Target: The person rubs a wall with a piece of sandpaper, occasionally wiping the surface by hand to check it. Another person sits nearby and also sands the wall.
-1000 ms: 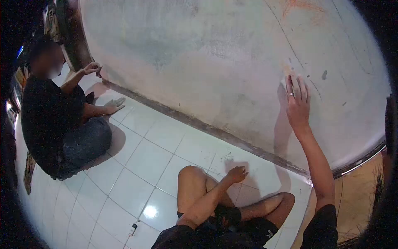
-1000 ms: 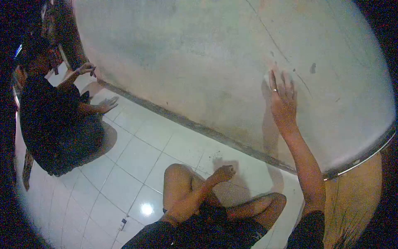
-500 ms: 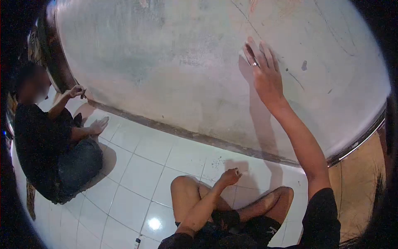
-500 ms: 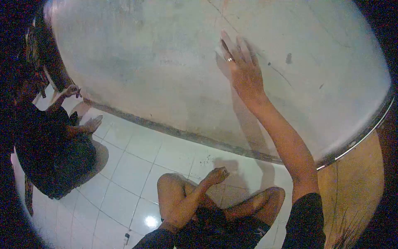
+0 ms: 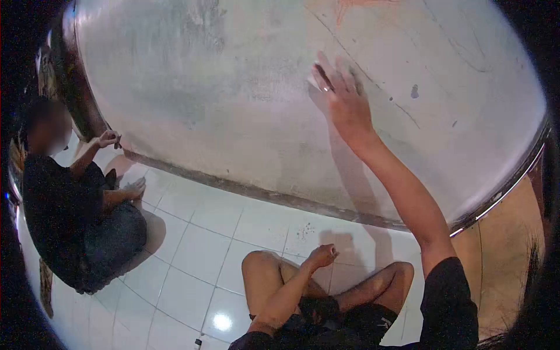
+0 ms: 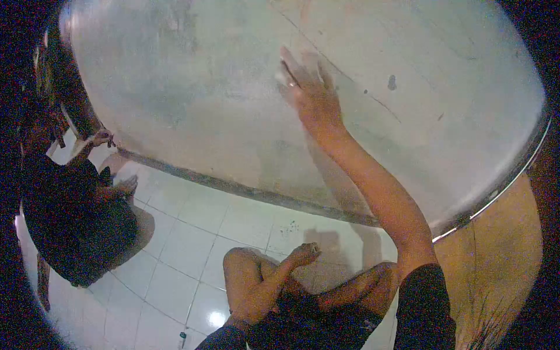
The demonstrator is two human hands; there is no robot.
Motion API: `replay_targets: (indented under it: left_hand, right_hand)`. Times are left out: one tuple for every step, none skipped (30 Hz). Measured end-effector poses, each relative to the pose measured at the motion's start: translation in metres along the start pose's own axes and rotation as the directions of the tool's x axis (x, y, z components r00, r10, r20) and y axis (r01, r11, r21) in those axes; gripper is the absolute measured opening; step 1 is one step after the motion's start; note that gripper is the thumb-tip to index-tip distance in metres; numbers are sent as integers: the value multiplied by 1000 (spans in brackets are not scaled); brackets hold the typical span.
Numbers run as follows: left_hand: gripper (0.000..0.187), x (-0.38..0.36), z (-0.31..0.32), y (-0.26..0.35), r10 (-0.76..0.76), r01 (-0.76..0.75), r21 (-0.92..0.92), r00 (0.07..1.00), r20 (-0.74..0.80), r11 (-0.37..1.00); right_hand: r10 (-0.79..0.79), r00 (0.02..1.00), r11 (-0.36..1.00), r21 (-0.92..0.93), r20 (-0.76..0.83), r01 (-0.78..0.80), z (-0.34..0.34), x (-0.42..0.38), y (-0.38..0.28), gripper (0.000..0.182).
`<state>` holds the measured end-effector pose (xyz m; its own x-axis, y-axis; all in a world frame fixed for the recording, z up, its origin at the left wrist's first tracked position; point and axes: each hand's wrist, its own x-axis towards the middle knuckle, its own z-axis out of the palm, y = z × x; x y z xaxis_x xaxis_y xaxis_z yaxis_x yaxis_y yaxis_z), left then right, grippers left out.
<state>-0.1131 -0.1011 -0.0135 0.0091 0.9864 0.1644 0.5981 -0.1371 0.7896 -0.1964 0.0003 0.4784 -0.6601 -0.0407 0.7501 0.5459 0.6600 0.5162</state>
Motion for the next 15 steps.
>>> replay_targets:
  left_hand:
    - [31,-1,-3,0,60,-60,1,998,-33,998]
    - [32,-3,-6,1,-14,14,3,1000,-23,1000]
    - [32,-7,-30,27,-87,87,3,996,-15,996]
    - [32,-9,-46,43,-159,159,2,987,-8,987]
    - [32,-9,-47,42,-147,147,6,989,27,989]
    - [32,-7,-46,38,-136,136,9,989,60,991]
    - [32,-4,-42,31,-123,123,11,988,93,992]
    - [32,-1,-37,25,-99,99,8,992,80,995]
    - [32,2,-22,14,-75,75,6,995,68,997]
    - [32,3,-9,4,-50,50,4,997,58,999]
    - [32,1,5,-6,6,-6,-4,1000,30,1000]
    - [32,-1,7,-5,64,-64,-9,998,-3,998]
    - [32,0,8,-5,122,-122,-13,992,-37,992]
    - [33,4,8,-5,35,-34,-23,999,24,999]
    - [33,1,-17,24,-55,57,-27,995,86,998]
  right_hand:
    - [-4,1000,999,-39,14,4,0,8,-4,49]
    - [-8,1000,997,-80,28,11,0,11,-4,48]
    - [2,1000,999,-48,12,-2,0,9,-3,48]
    - [11,1000,1000,-17,-5,-11,-1,6,-1,49]
    - [18,1000,1000,16,-19,-17,-2,1,0,50]
    - [29,1000,999,26,3,-29,-1,-7,1,51]
    - [39,999,999,34,24,-40,2,-20,3,53]
    - [50,998,998,43,46,-52,2,-32,5,54]
    - [64,994,998,17,87,-66,-2,-45,7,54]
    - [81,988,997,-12,128,-81,-7,-58,8,54]
    - [101,981,995,-41,167,-95,-9,-66,9,54]
    - [100,983,994,-67,155,-91,-8,-69,10,54]
    - [98,985,992,-94,143,-85,-6,-70,10,54]
    - [92,987,990,-121,129,-76,-4,-68,12,53]
    - [84,994,995,-62,70,-79,-4,-54,11,53]
